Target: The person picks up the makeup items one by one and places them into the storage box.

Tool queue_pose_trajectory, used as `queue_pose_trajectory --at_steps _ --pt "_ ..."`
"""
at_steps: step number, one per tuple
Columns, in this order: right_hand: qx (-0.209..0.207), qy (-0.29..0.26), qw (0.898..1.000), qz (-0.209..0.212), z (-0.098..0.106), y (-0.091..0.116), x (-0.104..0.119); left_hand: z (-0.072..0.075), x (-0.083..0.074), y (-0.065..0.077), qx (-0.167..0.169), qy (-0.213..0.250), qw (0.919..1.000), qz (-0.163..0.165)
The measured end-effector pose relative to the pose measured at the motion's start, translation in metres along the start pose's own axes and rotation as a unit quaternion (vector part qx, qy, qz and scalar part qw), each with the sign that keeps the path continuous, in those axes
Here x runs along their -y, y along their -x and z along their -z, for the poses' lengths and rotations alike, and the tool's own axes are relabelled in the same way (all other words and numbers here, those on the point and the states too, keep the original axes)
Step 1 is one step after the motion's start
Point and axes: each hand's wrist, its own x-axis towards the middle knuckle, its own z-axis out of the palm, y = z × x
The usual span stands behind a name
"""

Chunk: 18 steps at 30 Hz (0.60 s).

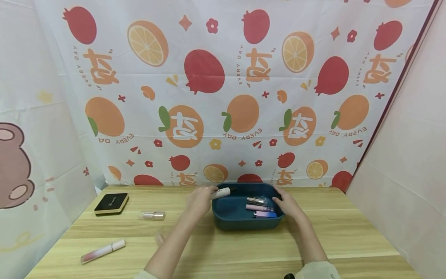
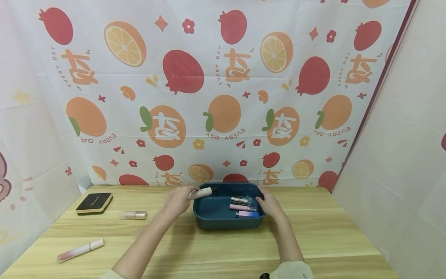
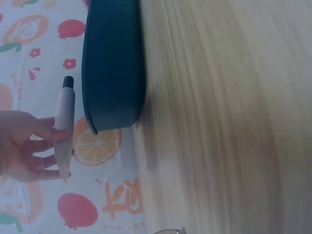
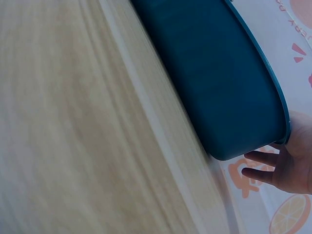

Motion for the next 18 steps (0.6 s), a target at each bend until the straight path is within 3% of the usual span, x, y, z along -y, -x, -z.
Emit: queue_pose_trajectory --at_steps 18 --pt "0.002 -0.001 1.0 0.003 0.0 0.0 0.001 -0.012 -0.024 -0.001 0.017 -0.049 0.998 -0.036"
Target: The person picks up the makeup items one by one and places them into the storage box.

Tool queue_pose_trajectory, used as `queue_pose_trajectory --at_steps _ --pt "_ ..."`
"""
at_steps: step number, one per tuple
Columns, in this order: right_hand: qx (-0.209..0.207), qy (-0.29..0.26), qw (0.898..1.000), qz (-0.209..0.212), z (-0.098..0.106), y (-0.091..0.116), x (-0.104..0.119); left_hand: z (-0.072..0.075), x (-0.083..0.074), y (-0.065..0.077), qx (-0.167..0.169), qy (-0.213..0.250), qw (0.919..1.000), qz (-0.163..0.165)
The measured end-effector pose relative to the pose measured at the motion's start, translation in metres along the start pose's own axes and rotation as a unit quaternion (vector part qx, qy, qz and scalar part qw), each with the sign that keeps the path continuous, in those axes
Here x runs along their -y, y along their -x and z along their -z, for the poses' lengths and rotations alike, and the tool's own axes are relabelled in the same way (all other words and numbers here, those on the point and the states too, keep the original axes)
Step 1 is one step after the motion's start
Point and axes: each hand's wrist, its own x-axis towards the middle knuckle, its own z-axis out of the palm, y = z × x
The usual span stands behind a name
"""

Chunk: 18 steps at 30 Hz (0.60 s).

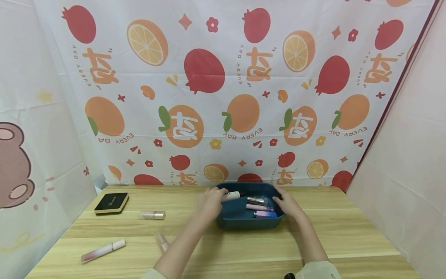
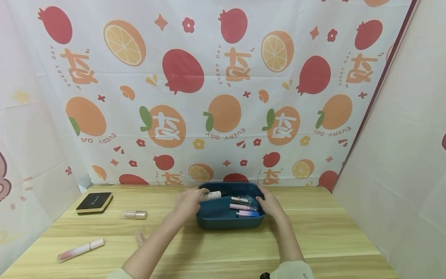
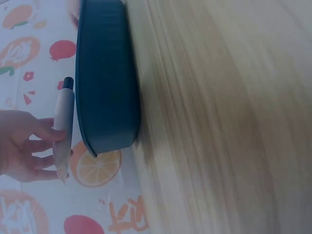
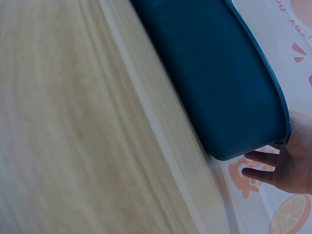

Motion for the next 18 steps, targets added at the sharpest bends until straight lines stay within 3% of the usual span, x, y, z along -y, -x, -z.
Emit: queue_pose_trajectory --at_steps 7,14,18 --pt "-0.006 0.008 1.0 0.003 0.0 0.0 -0.001 -0.002 -0.013 -0.002 0.017 -0.01 0.9998 -0.007" --pt "-0.013 0.008 1.0 0.013 -0.002 -0.002 -0.002 -0.007 -0.024 -0.001 0.0 -0.006 0.999 -0.044" --pt "-0.014 0.006 1.0 0.012 -0.001 -0.003 -0.003 -0.009 -0.027 -0.002 0.001 -0.003 0.9989 -0.048"
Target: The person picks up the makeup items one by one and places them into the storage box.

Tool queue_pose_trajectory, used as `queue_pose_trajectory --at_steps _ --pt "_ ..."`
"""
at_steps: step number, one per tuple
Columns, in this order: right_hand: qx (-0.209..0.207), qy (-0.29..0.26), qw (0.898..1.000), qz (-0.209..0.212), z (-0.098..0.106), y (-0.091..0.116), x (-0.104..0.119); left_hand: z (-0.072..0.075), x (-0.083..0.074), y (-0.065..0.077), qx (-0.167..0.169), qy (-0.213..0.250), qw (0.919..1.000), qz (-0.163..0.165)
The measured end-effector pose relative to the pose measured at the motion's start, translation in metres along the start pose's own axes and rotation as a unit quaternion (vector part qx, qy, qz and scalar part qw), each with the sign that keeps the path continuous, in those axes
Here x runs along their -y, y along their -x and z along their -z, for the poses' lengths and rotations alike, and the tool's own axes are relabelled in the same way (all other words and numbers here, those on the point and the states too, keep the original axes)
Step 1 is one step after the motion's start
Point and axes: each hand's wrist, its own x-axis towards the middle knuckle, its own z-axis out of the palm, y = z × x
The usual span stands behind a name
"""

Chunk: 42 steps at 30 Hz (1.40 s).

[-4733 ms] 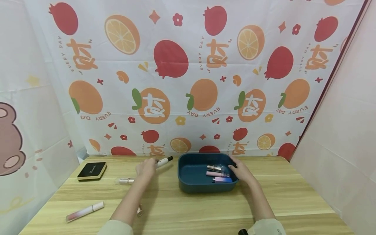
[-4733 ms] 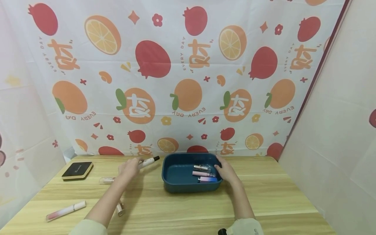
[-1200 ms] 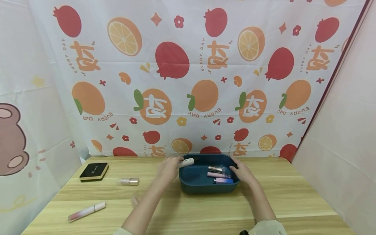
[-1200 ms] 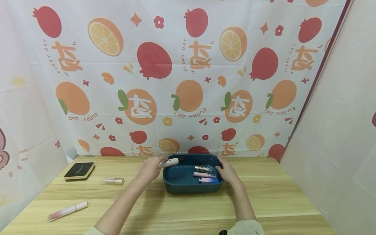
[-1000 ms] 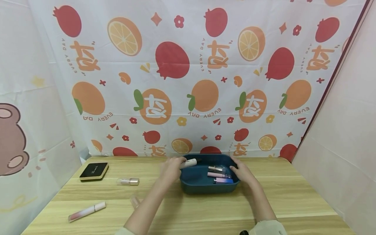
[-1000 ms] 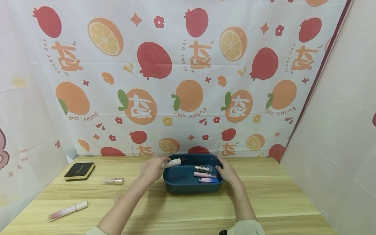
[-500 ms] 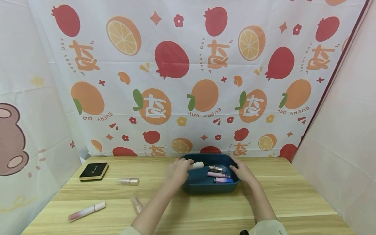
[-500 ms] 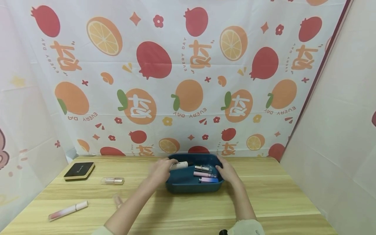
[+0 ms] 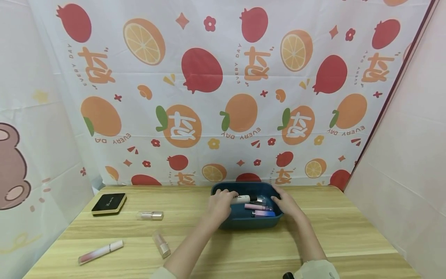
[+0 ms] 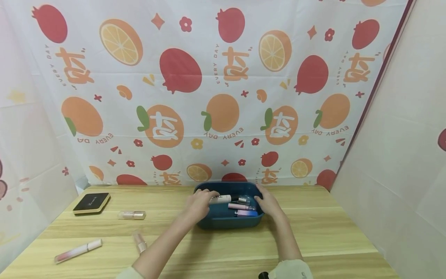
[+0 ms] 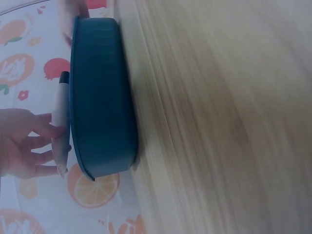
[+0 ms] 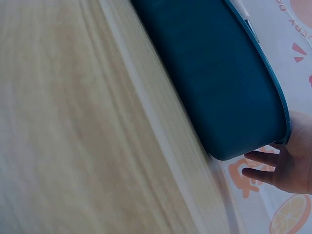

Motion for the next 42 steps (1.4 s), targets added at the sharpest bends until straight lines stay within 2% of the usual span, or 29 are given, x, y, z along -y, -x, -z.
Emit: queue_pose_trajectory --at_steps 7,18,28,36,42 --pt "0.0 -0.003 1.0 -0.001 0.0 0.0 -0.001 -0.006 0.001 -0.002 -0.001 0.004 1.0 -0.007" --pt "0.0 -0.008 1.0 0.003 0.001 0.001 0.001 -0.016 -0.004 -0.004 0.025 0.008 0.9996 -0.004" --pt "0.0 -0.001 1.0 0.004 0.001 0.0 0.001 -0.022 -0.005 -0.002 0.022 0.023 0.9995 -0.003" --pt "-0.002 -0.003 1.0 0.007 0.0 0.0 -0.001 -0.026 -0.004 0.0 0.006 0.022 0.9997 -0.012" --pt "-0.002 -0.005 1.0 0.004 -0.001 0.001 -0.002 -0.029 -0.003 -0.002 0.023 0.019 0.9995 -0.008"
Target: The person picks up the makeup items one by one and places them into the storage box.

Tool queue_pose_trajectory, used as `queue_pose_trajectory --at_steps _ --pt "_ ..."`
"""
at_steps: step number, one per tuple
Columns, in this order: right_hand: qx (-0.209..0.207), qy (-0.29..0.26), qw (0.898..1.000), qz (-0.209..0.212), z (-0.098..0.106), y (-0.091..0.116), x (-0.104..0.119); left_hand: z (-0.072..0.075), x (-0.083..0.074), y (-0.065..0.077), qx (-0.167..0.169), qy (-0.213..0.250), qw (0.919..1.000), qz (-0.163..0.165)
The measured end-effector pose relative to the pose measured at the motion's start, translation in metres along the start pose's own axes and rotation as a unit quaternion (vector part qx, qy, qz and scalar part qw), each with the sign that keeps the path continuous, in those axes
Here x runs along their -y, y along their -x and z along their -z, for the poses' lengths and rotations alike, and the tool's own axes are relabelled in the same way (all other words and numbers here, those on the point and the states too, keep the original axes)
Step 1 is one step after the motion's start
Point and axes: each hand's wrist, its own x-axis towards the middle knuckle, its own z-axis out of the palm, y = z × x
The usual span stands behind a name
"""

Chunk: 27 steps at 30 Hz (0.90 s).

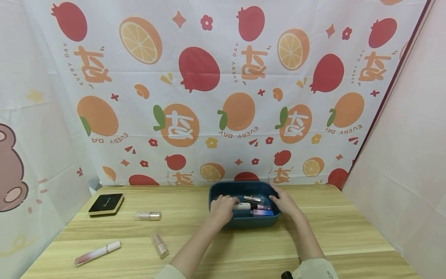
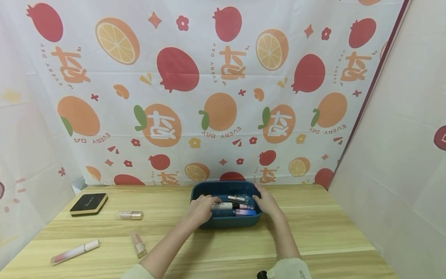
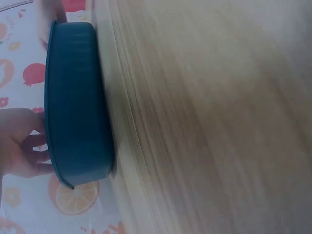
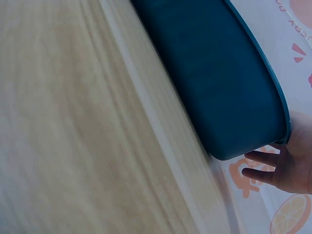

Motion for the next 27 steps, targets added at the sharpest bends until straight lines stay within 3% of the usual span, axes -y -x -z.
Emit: queue_pose_trajectory --at_steps 14,27 --pt "0.001 -0.009 1.0 -0.002 0.0003 0.0014 -0.0001 -0.0045 0.0002 0.0002 0.004 0.002 1.0 -0.003" --pt "0.001 0.001 1.0 0.002 0.0016 0.0011 0.0009 -0.0044 -0.0029 -0.0024 0.007 0.004 0.9998 0.02"
